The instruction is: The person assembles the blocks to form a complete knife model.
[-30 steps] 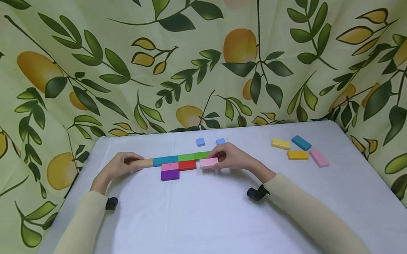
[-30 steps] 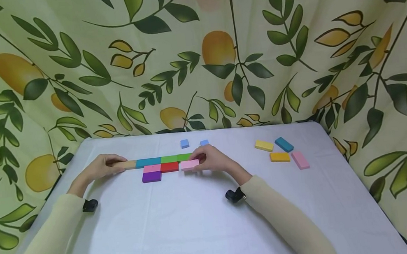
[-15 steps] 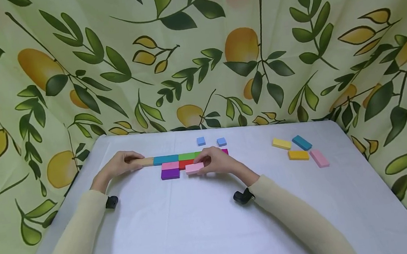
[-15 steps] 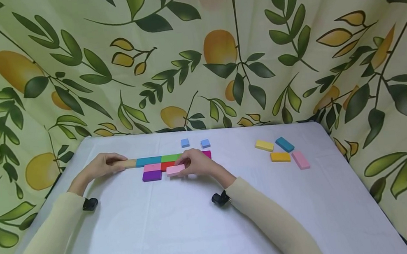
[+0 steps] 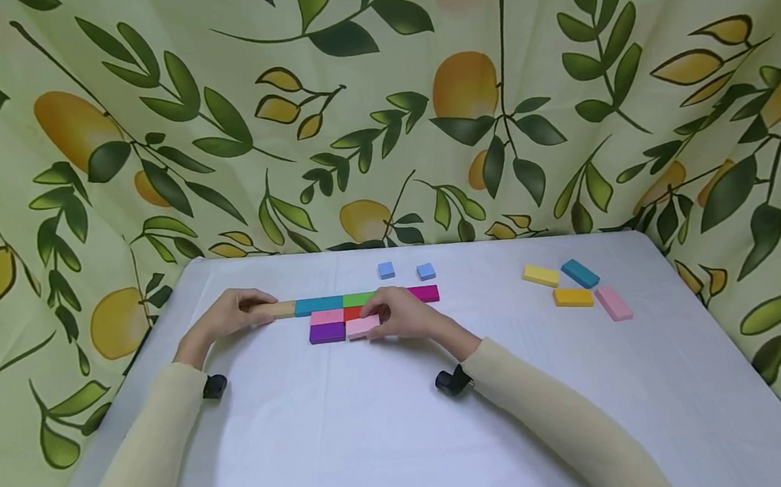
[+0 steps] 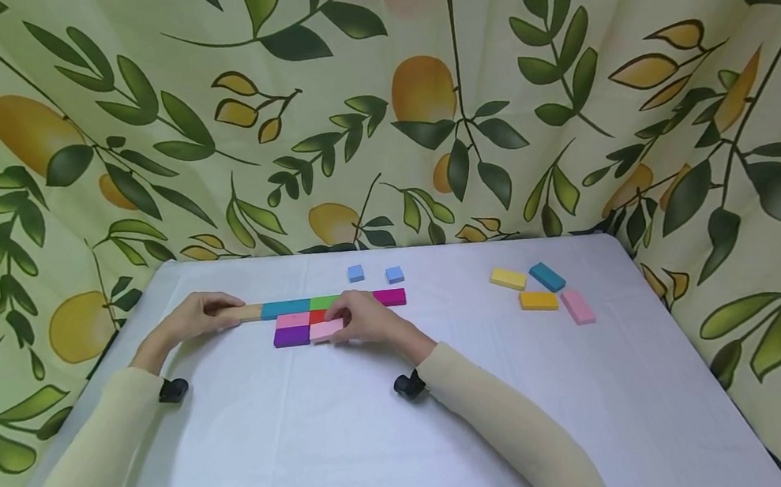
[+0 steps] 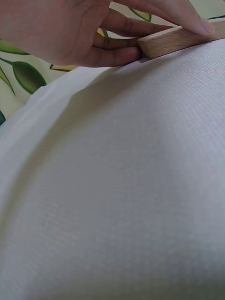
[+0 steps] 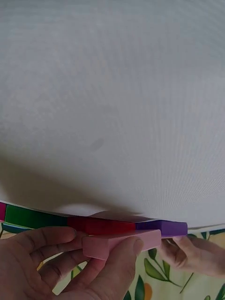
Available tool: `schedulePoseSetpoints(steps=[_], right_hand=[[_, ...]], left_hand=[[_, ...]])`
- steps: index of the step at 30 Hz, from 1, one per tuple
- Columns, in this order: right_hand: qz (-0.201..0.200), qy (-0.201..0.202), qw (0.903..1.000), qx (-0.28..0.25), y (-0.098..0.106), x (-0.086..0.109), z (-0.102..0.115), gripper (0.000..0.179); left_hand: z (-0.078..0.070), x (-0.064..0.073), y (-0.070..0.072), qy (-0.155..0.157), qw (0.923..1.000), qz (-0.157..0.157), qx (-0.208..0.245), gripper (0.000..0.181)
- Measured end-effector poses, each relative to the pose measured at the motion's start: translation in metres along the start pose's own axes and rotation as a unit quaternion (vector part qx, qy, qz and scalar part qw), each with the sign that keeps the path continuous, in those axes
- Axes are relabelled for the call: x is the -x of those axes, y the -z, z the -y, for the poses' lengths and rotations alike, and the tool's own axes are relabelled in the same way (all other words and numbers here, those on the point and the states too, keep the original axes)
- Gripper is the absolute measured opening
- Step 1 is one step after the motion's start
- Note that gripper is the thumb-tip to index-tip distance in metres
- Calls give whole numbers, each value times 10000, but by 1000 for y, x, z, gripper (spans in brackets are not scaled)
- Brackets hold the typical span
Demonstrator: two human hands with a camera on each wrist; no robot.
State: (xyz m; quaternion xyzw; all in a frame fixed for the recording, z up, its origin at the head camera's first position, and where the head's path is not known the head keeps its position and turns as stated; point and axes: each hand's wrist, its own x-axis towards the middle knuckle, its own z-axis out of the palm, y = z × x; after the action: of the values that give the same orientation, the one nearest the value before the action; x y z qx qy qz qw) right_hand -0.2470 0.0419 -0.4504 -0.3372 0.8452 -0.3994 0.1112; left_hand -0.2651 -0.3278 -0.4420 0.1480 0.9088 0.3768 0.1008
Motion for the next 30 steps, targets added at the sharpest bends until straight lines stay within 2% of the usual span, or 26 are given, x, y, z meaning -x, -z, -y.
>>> schedulePoseSetpoints(steps=[12,21,30], right_hand=[[10,-239,9993,294,-2,1,4,31],[42,-269,9986,452,1,5,4,26],[72,-53,9999,57,3,8,-4,14]], left_hand=[[-1,0,0,13,10000,-17,-47,33],[-1,1,0,-43,10000,-24,-15,33],[-3,1,-1,81,10000,-18,-49,33]])
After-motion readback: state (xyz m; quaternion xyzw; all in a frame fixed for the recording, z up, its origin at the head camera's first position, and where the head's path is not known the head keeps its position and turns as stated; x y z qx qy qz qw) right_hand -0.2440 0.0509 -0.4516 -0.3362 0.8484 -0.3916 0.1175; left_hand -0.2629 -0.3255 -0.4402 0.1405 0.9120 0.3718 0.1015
